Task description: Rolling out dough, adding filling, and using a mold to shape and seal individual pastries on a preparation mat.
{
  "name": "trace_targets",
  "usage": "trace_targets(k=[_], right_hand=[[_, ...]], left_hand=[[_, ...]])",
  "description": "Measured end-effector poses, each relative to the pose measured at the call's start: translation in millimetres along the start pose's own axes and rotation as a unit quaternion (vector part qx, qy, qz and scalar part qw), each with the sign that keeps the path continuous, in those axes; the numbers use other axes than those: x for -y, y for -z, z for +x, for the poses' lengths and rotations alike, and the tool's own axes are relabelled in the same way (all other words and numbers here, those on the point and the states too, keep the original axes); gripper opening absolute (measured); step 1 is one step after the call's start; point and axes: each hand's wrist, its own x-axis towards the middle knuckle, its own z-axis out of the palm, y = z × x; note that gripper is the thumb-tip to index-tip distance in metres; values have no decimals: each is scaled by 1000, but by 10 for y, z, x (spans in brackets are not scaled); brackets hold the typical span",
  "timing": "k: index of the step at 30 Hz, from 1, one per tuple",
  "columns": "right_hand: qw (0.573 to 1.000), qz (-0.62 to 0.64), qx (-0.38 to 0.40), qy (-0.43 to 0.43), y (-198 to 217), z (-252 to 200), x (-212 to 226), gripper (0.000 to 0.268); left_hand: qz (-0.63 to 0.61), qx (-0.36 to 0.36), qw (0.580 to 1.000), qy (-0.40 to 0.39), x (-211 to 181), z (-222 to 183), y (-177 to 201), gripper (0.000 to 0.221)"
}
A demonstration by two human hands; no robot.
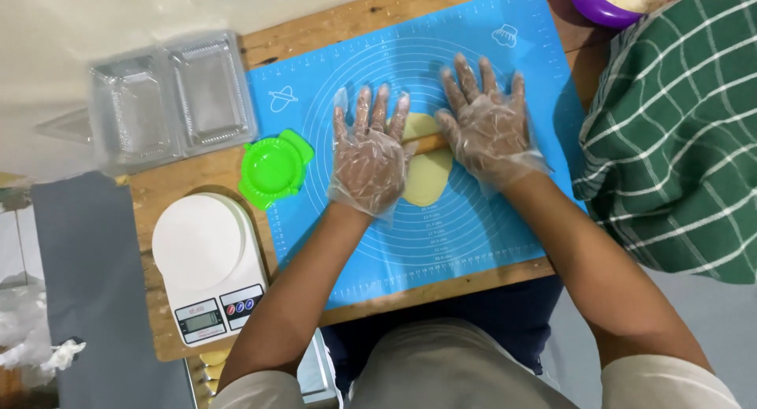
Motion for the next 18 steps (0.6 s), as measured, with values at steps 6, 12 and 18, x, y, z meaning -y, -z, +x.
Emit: trace_targets(k=[6, 12, 18], right_hand=[[999, 26, -11, -39, -85, -320, 70, 66], [995, 34, 43, -82, 93, -740, 300, 71], [994, 42, 36, -97, -133, -1074, 438, 76]], left_hand=[[-113, 231, 966, 2, -27, 59, 615, 59], [-142, 242, 959, -34, 48, -18, 451, 50], [-148, 213, 965, -46, 97, -133, 186, 42]])
